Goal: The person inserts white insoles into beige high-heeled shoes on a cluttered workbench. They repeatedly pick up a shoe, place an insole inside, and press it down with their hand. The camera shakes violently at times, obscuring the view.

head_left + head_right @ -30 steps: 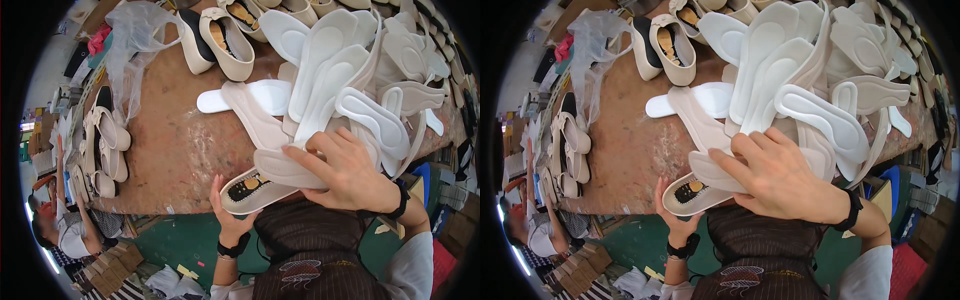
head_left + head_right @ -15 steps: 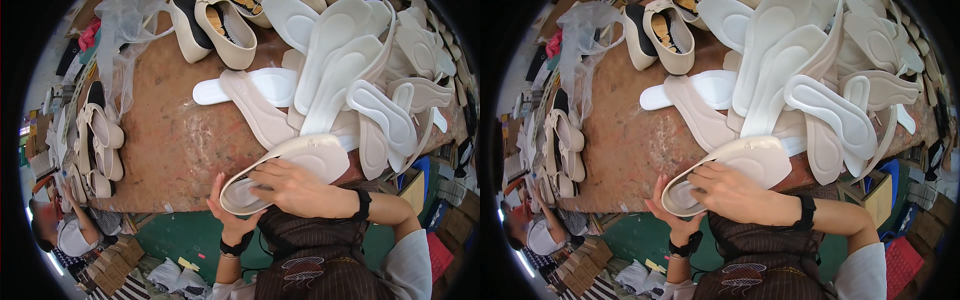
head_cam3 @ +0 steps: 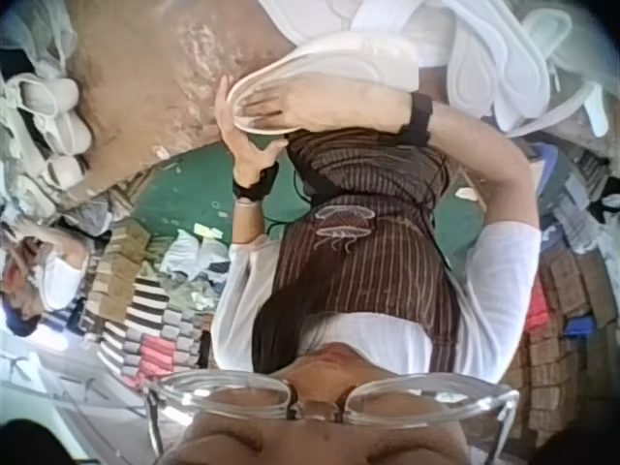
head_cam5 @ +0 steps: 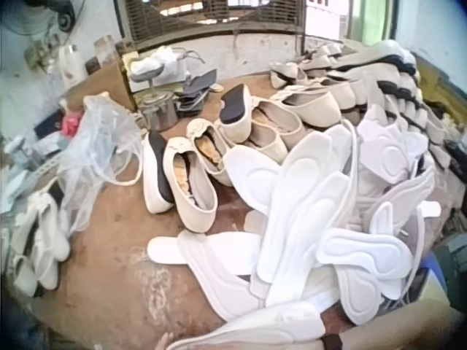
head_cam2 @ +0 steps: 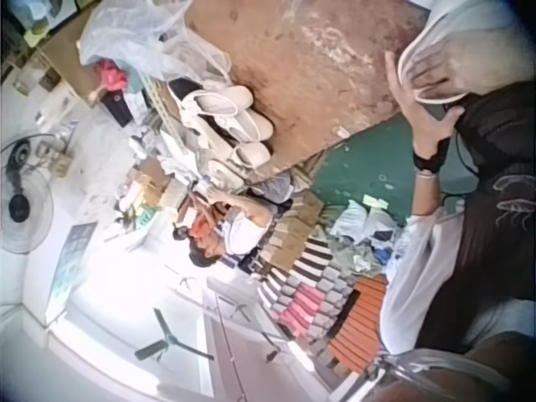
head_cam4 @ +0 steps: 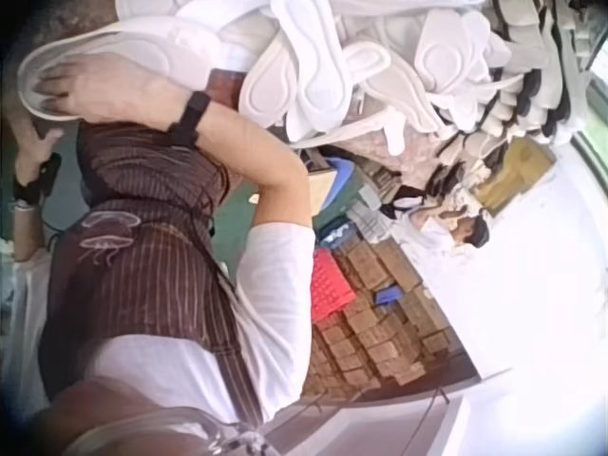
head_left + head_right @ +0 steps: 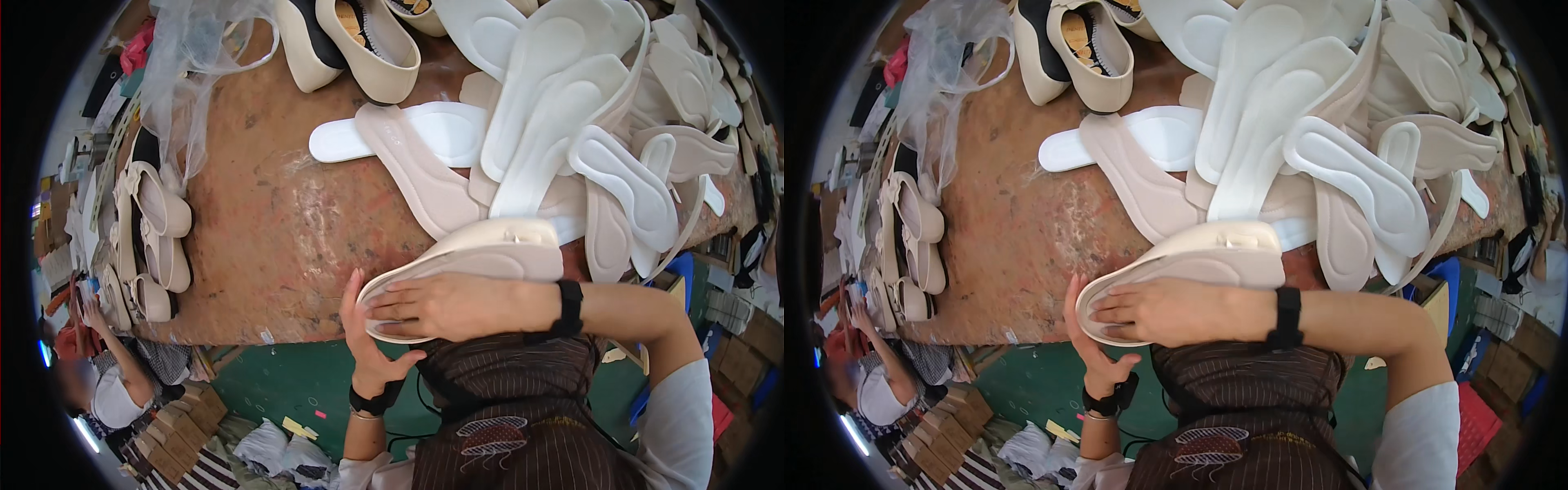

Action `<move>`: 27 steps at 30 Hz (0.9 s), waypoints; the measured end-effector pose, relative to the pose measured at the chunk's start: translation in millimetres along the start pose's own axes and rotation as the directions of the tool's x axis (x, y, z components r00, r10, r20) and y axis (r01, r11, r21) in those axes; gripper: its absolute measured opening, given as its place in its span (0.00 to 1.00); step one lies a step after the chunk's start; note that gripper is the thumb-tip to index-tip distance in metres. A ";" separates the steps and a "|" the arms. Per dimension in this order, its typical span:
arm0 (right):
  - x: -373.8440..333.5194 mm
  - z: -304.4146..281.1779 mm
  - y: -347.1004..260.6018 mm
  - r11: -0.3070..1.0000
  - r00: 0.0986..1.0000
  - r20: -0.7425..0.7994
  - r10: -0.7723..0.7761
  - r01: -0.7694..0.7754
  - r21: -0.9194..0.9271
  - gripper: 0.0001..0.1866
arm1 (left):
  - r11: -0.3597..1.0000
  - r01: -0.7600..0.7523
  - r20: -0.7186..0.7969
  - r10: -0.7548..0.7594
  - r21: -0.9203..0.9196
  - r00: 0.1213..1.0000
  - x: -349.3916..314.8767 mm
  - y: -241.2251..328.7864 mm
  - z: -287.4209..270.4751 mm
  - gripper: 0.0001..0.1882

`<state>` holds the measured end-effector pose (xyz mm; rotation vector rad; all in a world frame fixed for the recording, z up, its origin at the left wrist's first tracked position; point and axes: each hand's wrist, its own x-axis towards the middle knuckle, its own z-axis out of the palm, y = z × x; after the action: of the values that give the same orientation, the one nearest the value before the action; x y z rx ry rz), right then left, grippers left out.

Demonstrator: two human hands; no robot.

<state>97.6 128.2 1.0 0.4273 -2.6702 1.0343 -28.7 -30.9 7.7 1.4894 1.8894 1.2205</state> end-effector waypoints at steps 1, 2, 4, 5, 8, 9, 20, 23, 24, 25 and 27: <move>1.3 0.6 -1.2 0.999 0.999 -0.001 0.039 -0.039 0.026 0.20 | 1.000 -0.015 -0.019 0.015 0.015 1.000 0.1 -0.8 0.0 0.45; 1.6 0.3 -3.8 0.996 0.997 -0.001 0.079 -0.079 0.051 0.19 | 0.999 -0.030 -0.036 0.031 0.031 0.999 0.4 -2.8 1.0 0.39; 4.7 -0.5 -12.0 0.988 0.988 0.001 0.152 -0.152 0.042 0.18 | 0.999 -0.035 -0.082 0.038 0.040 0.996 -2.4 -5.5 5.5 0.29; 1.8 -4.0 -20.4 0.974 0.975 0.042 0.219 -0.215 -0.069 0.18 | 0.999 -0.026 -0.103 0.030 0.034 0.994 -4.0 -6.7 7.8 0.25; -12.3 -23.9 -37.8 0.891 0.920 -0.045 0.390 -0.389 -0.233 0.17 | 0.999 0.028 -0.180 -0.033 -0.028 0.983 -5.8 -4.9 14.9 0.21; -14.1 -21.7 -42.6 0.864 0.911 -0.049 0.409 -0.404 -0.301 0.17 | 0.997 0.045 -0.207 -0.056 -0.059 0.977 -4.8 -2.4 18.5 0.21; -49.3 -93.0 -33.2 0.431 0.260 -0.805 0.533 -0.902 -0.006 0.16 | 0.915 -0.055 0.297 -0.073 0.399 0.952 -16.3 93.7 71.1 0.39; -54.5 -120.8 -50.9 0.499 0.218 -0.616 0.757 -0.801 0.330 0.16 | 0.856 -0.162 0.406 -0.060 0.491 0.912 -0.9 108.9 84.8 0.32; -68.3 -116.2 -58.8 0.613 0.366 -0.660 0.656 -0.768 0.184 0.12 | 0.844 -0.185 0.440 -0.066 0.503 0.896 5.4 116.0 88.0 0.31; -73.6 -113.2 -76.7 0.616 0.451 -0.566 0.690 -0.777 0.133 0.11 | 0.832 -0.204 0.470 -0.076 0.516 0.879 9.1 119.0 92.0 0.31; -82.4 -93.3 -111.0 0.666 0.585 -0.486 0.649 -0.746 -0.009 0.11 | 0.812 -0.236 0.465 -0.049 0.534 0.884 3.0 116.4 102.7 0.25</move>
<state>224.6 128.7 109.0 -0.9133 -2.4605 0.8347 113.1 13.0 53.2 1.9845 1.9359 0.2393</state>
